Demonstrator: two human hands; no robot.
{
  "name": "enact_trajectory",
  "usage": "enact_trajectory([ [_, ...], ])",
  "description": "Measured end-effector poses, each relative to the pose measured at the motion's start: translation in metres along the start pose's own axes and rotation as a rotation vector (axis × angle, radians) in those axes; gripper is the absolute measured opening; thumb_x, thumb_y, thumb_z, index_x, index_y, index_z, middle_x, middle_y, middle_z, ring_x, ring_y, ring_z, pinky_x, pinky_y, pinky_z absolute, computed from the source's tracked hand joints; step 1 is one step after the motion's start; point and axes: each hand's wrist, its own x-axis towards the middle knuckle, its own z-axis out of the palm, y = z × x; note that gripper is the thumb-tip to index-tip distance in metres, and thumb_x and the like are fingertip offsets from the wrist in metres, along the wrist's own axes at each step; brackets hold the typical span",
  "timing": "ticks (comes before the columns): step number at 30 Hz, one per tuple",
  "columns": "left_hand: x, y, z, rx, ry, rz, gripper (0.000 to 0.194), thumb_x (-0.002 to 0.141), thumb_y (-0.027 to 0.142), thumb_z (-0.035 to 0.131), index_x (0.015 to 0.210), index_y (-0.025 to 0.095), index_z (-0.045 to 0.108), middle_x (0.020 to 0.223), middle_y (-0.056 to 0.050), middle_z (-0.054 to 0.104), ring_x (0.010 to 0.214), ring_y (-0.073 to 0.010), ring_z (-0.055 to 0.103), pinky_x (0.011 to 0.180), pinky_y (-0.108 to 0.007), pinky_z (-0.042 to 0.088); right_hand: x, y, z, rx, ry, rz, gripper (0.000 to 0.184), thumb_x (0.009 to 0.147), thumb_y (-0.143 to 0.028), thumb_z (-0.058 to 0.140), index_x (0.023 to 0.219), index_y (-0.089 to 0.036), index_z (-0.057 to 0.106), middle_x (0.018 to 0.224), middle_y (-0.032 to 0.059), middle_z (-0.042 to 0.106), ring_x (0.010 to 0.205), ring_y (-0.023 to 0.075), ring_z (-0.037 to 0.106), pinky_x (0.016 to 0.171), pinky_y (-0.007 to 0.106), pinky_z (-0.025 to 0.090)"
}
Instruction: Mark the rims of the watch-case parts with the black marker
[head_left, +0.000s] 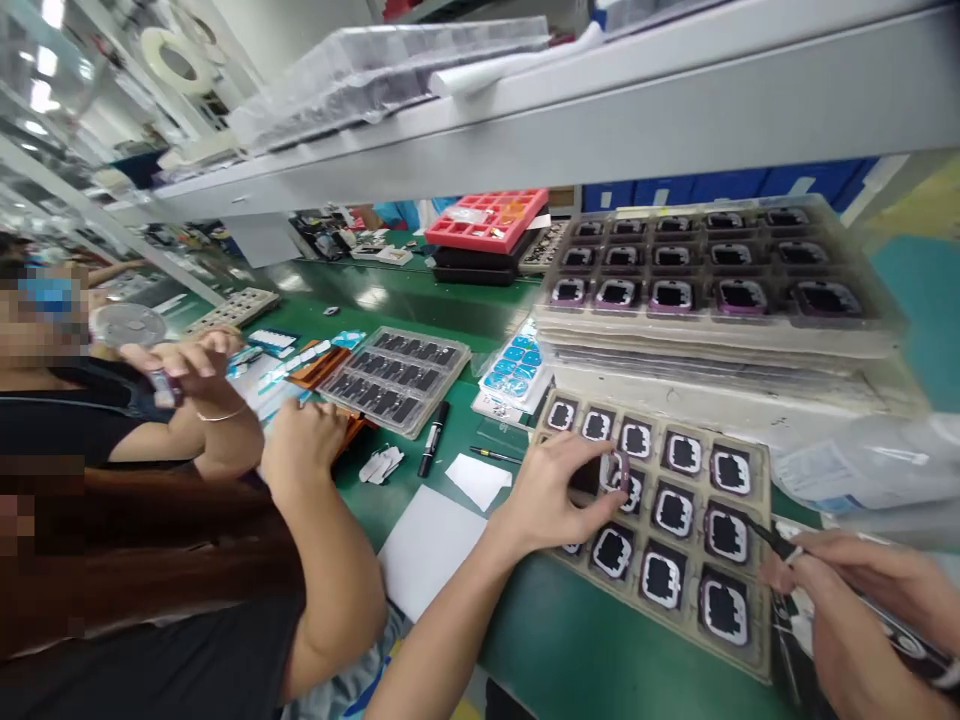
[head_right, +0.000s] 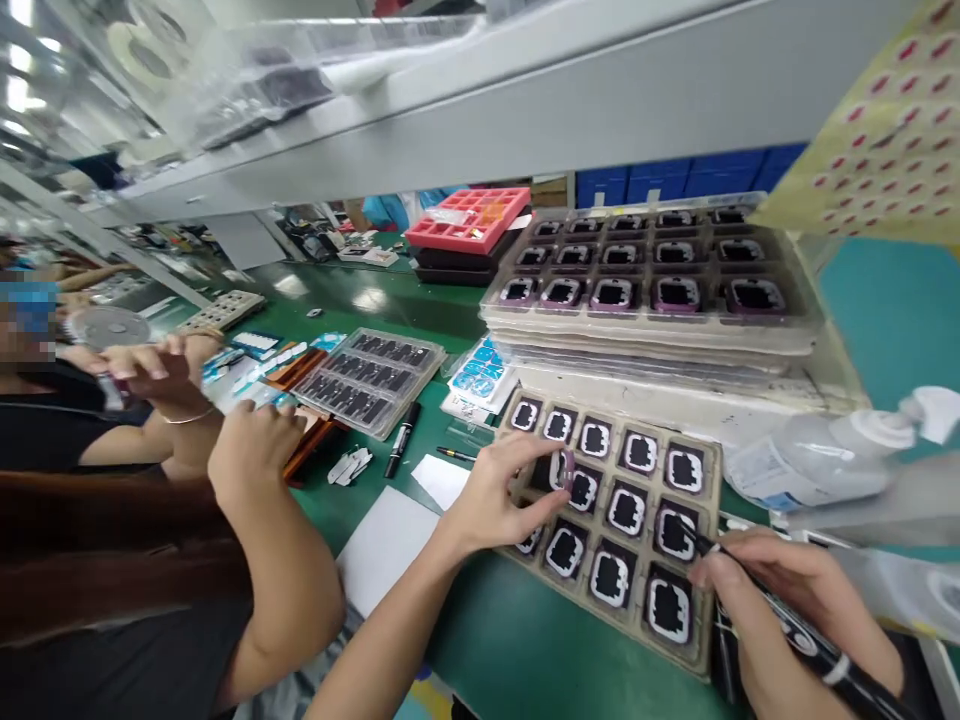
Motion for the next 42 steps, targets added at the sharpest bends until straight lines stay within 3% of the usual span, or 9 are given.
enact_trajectory([
  [2,0.001,0.01,0.011,-0.29,0.018,-0.061,0.052,0.089,0.028,0.078,0.139,0.022,0.067,0.118,-0.011,0.077,0.098,-0.0244,0.076,0.092,-0.041,0.063,-0.002,-0.009,0.007,0.019,0.093,0.046,0.021,0.095,-0.048,0.078,0.098,-0.028,0.071,0.096,0.0084,0.074,0.074,0.0251,0.076,0.066,0.036,0.066],
  [5,0.005,0.025,0.032,-0.611,-0.026,-0.168,0.051,0.09,0.02,0.076,0.139,0.023,0.066,0.126,-0.012,0.072,0.096,-0.0206,0.077,0.091,-0.036,0.065,-0.008,-0.013,0.014,0.078,0.078,0.004,0.023,0.093,-0.04,0.082,0.104,-0.025,0.069,0.095,0.0045,0.075,0.084,0.0239,0.078,0.071,0.032,0.067],
  [12,0.01,0.03,0.068,-0.892,-0.044,-0.253,0.039,0.092,0.022,0.077,0.129,0.022,0.068,0.12,-0.011,0.074,0.101,-0.0212,0.074,0.089,-0.037,0.065,-0.013,-0.017,0.014,0.063,-0.017,-0.004,0.013,0.097,-0.029,0.078,0.1,-0.023,0.066,0.097,0.0015,0.07,0.086,0.0154,0.073,0.077,0.023,0.063],
  [17,0.005,0.022,0.072,-0.936,-0.011,-0.24,0.037,0.092,0.022,0.073,0.129,0.023,0.069,0.118,-0.01,0.073,0.095,-0.0194,0.069,0.072,-0.03,0.063,-0.014,-0.021,0.015,0.071,-0.077,-0.033,0.011,0.098,-0.028,0.076,0.1,-0.024,0.066,0.093,0.0018,0.069,0.084,0.0156,0.071,0.071,0.023,0.06],
  [24,0.001,0.017,0.068,-0.938,-0.013,-0.26,0.036,0.095,0.028,0.074,0.13,0.024,0.069,0.119,-0.011,0.073,0.094,-0.0203,0.07,0.073,-0.033,0.063,-0.019,-0.016,0.015,0.026,-0.15,-0.059,0.01,0.098,-0.025,0.075,0.103,-0.025,0.066,0.096,0.0013,0.068,0.087,0.016,0.069,0.074,0.025,0.055],
  [33,0.008,0.016,0.061,-0.929,0.048,-0.29,0.042,0.088,0.04,0.082,0.123,0.021,0.069,0.111,-0.011,0.073,0.089,-0.0208,0.069,0.069,-0.031,0.061,-0.021,-0.013,0.013,-0.118,-0.098,-0.147,0.013,0.097,-0.03,0.077,0.105,-0.025,0.068,0.102,0.0041,0.071,0.089,0.0194,0.072,0.074,0.028,0.057],
  [42,0.006,0.015,0.056,-0.918,0.091,-0.293,0.046,0.08,0.03,0.092,0.12,0.021,0.072,0.097,-0.005,0.068,0.085,-0.0138,0.062,0.073,-0.024,0.055,-0.02,-0.023,0.019,-0.217,-0.052,-0.236,0.013,0.098,-0.036,0.076,0.102,-0.026,0.068,0.098,0.0049,0.072,0.077,0.0202,0.067,0.075,0.032,0.06],
])
